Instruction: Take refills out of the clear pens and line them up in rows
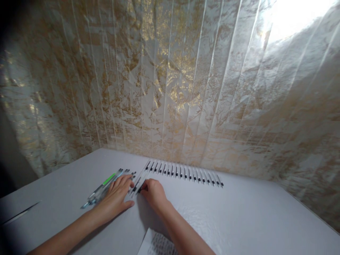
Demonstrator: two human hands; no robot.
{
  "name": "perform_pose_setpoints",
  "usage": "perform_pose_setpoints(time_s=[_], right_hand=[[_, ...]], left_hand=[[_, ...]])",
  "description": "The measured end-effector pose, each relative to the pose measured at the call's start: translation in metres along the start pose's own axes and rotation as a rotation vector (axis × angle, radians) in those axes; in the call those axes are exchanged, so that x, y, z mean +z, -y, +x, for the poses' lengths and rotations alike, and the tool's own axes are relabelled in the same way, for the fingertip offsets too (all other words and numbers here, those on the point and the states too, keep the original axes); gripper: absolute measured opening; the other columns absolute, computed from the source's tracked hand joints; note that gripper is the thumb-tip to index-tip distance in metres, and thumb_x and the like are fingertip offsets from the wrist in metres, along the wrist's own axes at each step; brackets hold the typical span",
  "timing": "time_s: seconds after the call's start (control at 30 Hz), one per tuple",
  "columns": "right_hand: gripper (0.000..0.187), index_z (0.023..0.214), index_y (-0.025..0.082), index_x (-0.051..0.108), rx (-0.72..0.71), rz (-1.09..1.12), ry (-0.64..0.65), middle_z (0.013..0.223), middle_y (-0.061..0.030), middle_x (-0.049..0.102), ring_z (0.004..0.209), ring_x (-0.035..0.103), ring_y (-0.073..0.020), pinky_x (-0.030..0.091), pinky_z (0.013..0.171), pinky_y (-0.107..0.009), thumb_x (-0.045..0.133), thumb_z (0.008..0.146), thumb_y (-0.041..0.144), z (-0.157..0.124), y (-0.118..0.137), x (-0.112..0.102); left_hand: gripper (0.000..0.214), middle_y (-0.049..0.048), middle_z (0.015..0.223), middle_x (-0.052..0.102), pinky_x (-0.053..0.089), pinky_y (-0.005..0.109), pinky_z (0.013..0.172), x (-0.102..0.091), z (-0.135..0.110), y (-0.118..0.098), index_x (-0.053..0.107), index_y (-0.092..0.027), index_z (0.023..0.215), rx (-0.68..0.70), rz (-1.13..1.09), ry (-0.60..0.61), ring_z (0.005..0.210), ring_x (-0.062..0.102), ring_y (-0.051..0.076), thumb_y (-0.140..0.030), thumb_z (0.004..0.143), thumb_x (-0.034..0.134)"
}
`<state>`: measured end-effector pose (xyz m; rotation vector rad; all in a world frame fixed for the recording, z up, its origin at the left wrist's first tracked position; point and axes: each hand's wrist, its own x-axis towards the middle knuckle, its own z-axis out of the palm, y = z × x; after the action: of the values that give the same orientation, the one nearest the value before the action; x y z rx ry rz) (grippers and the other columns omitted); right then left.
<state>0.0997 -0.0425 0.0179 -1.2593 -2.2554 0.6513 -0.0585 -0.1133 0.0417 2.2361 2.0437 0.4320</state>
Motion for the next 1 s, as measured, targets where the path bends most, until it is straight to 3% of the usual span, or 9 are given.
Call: perform_pose_setpoints(time_s=[0.2,1.0], right_hand=[[0.017,0.082,0.016,0.075,0.01,0.002,-0.003,0.078,-0.0038,0.072,0.07,0.06,-0.0149,0.039,0.063,-0.021,0.065,0.071,0.009,-0.0001,0.0004,-0.0002],[0.017,0.08,0.015,0.074,0.024,0.004,-0.017,0.076,-0.0029,0.07,0.068,0.057,-0.0135,0.038,0.063,-0.02,0.064,0.071,0.007,-0.0032,0.006,-0.0041]], left_hand=[[0.015,0.012,0.137,0.048,0.031,0.041,0.104,0.0002,-0.0018,-0.0033,0.058,-0.02,0.084,0.027,0.019,-0.04,0.134,0.034,0.029,-0.017,0.069,0.059],[0.011,0.0104,0.139,0.048,0.031,0.042,0.106,-0.0031,-0.0036,-0.0085,0.059,-0.021,0.082,0.01,0.03,0.009,0.135,0.034,0.029,-0.017,0.072,0.06]])
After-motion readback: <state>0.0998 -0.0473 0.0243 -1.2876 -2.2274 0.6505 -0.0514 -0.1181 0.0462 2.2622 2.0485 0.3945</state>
